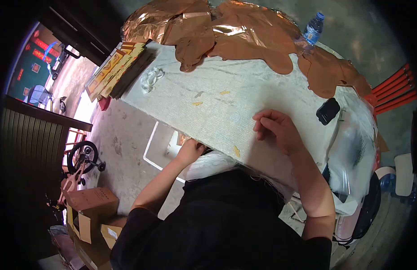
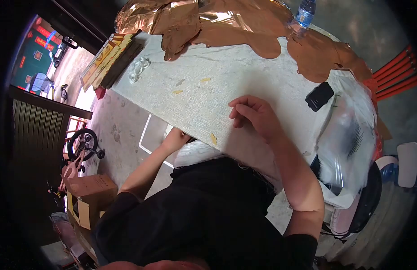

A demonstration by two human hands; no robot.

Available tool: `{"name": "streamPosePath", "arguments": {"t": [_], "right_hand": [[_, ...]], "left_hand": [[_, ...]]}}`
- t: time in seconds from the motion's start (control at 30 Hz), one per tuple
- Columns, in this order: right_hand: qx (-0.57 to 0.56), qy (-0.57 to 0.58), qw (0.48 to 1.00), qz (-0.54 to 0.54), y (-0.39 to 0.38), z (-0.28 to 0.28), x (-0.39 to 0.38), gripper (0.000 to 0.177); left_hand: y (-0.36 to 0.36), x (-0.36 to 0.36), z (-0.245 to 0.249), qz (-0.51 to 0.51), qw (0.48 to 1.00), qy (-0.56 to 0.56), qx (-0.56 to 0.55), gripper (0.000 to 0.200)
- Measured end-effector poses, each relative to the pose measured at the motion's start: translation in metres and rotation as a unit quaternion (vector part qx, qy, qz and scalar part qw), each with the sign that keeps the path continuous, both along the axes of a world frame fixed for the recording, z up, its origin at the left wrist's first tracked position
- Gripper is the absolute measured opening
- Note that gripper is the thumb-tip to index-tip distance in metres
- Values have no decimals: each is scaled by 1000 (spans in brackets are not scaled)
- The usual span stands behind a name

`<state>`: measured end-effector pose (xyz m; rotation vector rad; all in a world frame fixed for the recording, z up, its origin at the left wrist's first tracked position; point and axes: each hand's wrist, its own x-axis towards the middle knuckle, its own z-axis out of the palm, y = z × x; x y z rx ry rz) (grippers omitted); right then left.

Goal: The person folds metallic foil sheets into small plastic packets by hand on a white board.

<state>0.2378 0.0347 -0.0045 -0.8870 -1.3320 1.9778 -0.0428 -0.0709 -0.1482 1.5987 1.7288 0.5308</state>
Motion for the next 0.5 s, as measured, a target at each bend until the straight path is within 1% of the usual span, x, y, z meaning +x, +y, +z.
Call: {"name": "streamPosePath", "arguments": {"t": [0.03,0.07,0.1,0.17,0.27,0.3,0.37,0.4,0.47,0.5], "right_hand": [[0,-3,1000,2,0,0,-1,15],[1,-6,1000,5,0,0,-1,15],[2,-6,1000,4,0,1,0,15],[-1,5,1000,9,0,1,0,15],[0,2,1000,5,0,1,0,15],[2,2,1000,5,-1,1,0,15],[21,-6,1000,11,-2,0,0,15],[26,-5,1000,10,-2,1,0,15],[38,-11,999,22,-5,2,-2,15],[41,-10,999,22,-7,3,-3,15]], "left_hand": [[5,-3,-24,-12,998,42,40,20],[8,-4,-35,-23,993,84,81,24],[10,3,-33,-24,993,84,82,24],[13,16,-27,-54,981,180,43,32],[17,13,-47,-77,979,182,48,37],[16,13,-43,-77,979,183,51,37],[8,8,-31,-82,989,99,74,35],[0,8,-14,-80,990,108,46,32],[-14,6,6,-89,994,-28,-61,21],[-22,10,32,-90,984,-138,-66,15]]}}
